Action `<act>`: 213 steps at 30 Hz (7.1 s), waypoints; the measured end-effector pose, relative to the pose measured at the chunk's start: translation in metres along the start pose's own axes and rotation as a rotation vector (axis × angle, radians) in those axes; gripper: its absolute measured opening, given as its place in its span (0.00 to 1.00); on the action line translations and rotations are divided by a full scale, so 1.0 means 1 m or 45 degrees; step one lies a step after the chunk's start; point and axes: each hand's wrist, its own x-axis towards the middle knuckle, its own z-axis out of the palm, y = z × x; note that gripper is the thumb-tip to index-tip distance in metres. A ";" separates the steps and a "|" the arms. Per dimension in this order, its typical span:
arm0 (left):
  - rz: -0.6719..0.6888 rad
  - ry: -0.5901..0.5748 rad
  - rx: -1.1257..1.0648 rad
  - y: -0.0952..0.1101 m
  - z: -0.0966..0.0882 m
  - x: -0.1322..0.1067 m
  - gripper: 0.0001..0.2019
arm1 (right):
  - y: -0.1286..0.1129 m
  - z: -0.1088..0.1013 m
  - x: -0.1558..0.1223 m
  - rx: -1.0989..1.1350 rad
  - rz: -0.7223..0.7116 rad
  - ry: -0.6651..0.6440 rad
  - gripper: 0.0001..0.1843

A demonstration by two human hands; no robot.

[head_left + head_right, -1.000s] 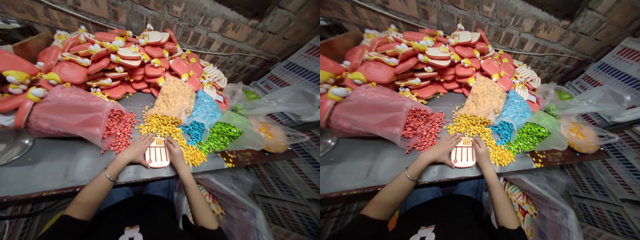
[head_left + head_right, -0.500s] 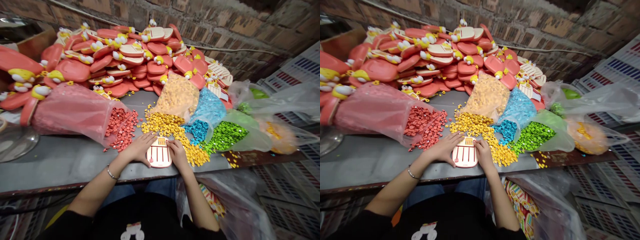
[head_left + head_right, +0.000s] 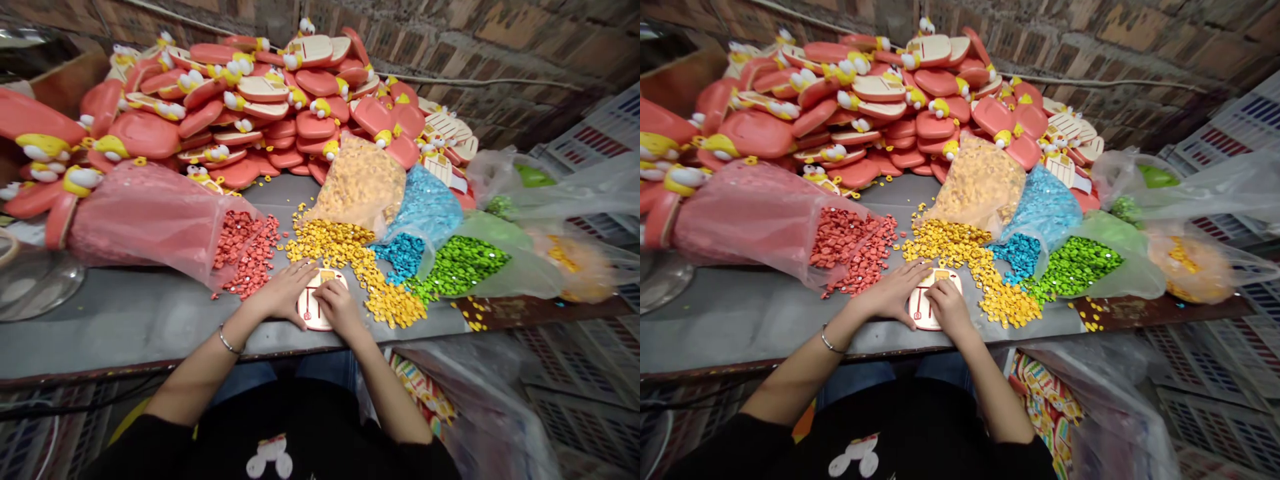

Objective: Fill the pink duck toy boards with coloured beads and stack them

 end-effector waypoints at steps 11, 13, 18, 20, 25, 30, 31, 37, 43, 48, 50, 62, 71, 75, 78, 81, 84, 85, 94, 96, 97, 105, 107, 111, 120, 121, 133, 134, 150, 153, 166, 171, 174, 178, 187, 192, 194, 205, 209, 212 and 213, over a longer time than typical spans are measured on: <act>-0.011 -0.014 -0.009 0.004 -0.003 0.000 0.60 | 0.011 0.002 0.005 0.116 -0.086 0.021 0.14; -0.001 -0.002 -0.025 0.003 -0.003 0.000 0.60 | 0.011 -0.001 0.006 0.162 -0.071 0.021 0.14; 0.015 0.020 -0.046 0.001 -0.002 0.000 0.59 | -0.001 -0.001 -0.002 -0.004 0.180 0.272 0.09; 0.019 0.011 -0.044 0.001 -0.002 0.000 0.58 | -0.005 0.002 -0.007 -0.092 0.190 0.255 0.09; 0.008 -0.019 -0.038 0.001 -0.003 0.000 0.59 | -0.007 0.003 -0.018 -0.102 0.110 0.100 0.16; 0.025 0.019 -0.052 -0.001 0.000 -0.001 0.59 | -0.015 0.002 -0.026 -0.142 0.028 -0.024 0.28; 0.023 0.024 -0.051 -0.001 0.001 -0.001 0.60 | -0.018 0.001 -0.028 -0.137 0.020 -0.039 0.30; 0.018 0.027 -0.057 -0.001 0.002 0.000 0.60 | -0.026 0.001 -0.036 0.086 0.165 0.094 0.34; 0.024 0.042 -0.068 -0.002 0.005 0.000 0.60 | -0.022 0.015 -0.036 -0.351 0.335 0.217 0.23; 0.032 0.035 -0.069 -0.003 0.006 0.001 0.60 | -0.018 0.011 -0.038 -0.277 0.216 0.087 0.13; 0.037 0.038 -0.070 -0.003 0.006 0.001 0.60 | -0.016 0.009 -0.037 -0.343 0.280 0.117 0.23; 0.038 0.051 -0.107 -0.005 0.009 0.002 0.62 | -0.024 0.012 -0.015 -0.414 0.216 0.005 0.17; 0.049 0.096 -0.149 -0.004 0.006 0.002 0.66 | -0.026 0.020 -0.004 -0.467 0.177 0.007 0.18; 0.050 0.080 -0.128 -0.004 0.004 0.002 0.65 | -0.024 0.021 -0.006 -0.450 0.172 0.095 0.16; 0.050 0.075 -0.111 -0.003 0.004 0.002 0.65 | -0.024 0.021 -0.008 -0.444 0.167 0.086 0.16; 0.048 0.094 -0.107 -0.003 0.006 0.002 0.66 | -0.025 0.018 -0.008 -0.429 0.139 0.023 0.18; 0.046 0.106 -0.108 -0.004 0.007 0.002 0.67 | -0.026 0.014 -0.008 -0.333 0.125 0.000 0.16; 0.048 0.106 -0.111 -0.004 0.008 0.002 0.67 | -0.025 0.013 -0.008 -0.281 0.113 -0.004 0.16; 0.041 0.086 -0.145 -0.005 0.006 0.001 0.67 | -0.024 -0.007 -0.008 0.183 0.101 0.217 0.09; 0.040 0.081 -0.132 -0.004 0.006 0.002 0.68 | -0.022 -0.018 0.011 0.131 0.067 0.233 0.10; 0.040 0.082 -0.124 -0.004 0.006 0.002 0.68 | -0.020 -0.023 0.026 0.067 0.020 0.217 0.11; 0.006 0.042 -0.115 -0.001 0.003 0.003 0.69 | 0.035 -0.005 0.193 -0.561 -0.285 -0.313 0.19; -0.001 0.029 -0.099 -0.001 0.003 0.002 0.69 | 0.050 0.003 0.215 -0.623 -0.299 -0.620 0.15; 0.010 0.064 -0.064 -0.002 0.008 0.002 0.68 | 0.064 -0.003 0.219 -0.628 -0.263 -0.905 0.13; 0.045 0.125 -0.042 -0.007 0.017 0.002 0.67 | 0.062 0.006 0.217 -0.821 -0.062 -0.737 0.15; 0.043 0.124 -0.041 -0.007 0.016 0.002 0.67 | 0.062 0.012 0.218 -0.838 -0.066 -0.733 0.14; -0.035 0.000 -0.061 -0.001 0.005 0.002 0.69 | 0.064 0.020 0.197 -0.517 -0.191 -0.476 0.09; -0.042 -0.006 -0.064 -0.001 0.004 0.002 0.68 | 0.061 0.015 0.191 -0.368 -0.198 -0.386 0.09; -0.053 -0.015 -0.033 0.000 0.002 0.001 0.65 | 0.034 -0.041 0.023 0.222 0.292 0.245 0.05; -0.066 -0.039 0.004 0.002 -0.001 0.001 0.64 | 0.035 -0.029 0.023 0.104 0.276 0.188 0.07; -0.043 -0.023 0.070 -0.001 0.006 0.004 0.67 | 0.028 -0.029 -0.007 0.074 0.440 0.144 0.11; 0.002 0.016 0.058 -0.002 0.010 0.004 0.67 | 0.011 -0.007 0.009 0.287 0.443 0.010 0.19; 0.014 0.039 0.047 -0.003 0.011 0.004 0.68 | 0.000 0.003 0.023 0.269 0.399 -0.069 0.09; 0.028 0.049 0.010 -0.003 0.010 0.004 0.67 | -0.003 -0.013 0.030 0.469 0.354 -0.393 0.09; 0.037 0.099 -0.065 -0.002 0.010 0.005 0.64 | 0.011 0.007 0.155 -0.079 0.021 -0.309 0.08; 0.018 0.052 -0.070 -0.002 0.008 0.005 0.63 | 0.016 0.043 0.204 -0.546 0.036 -0.640 0.10; 0.016 0.042 -0.067 -0.002 0.008 0.005 0.64 | 0.018 0.042 0.203 -0.453 0.040 -0.589 0.10; 0.010 0.025 -0.013 -0.002 0.010 0.004 0.66 | 0.014 -0.059 0.052 0.205 0.234 0.036 0.05; 0.003 -0.004 0.015 0.000 0.008 0.004 0.66 | 0.026 -0.051 0.022 -0.151 0.255 -0.049 0.08; -0.007 -0.004 0.013 0.002 0.005 0.004 0.65 | 0.036 -0.039 0.017 -0.277 0.245 -0.091 0.10; -0.010 0.000 0.011 0.002 0.004 0.004 0.65 | 0.037 -0.038 0.015 -0.283 0.238 -0.095 0.11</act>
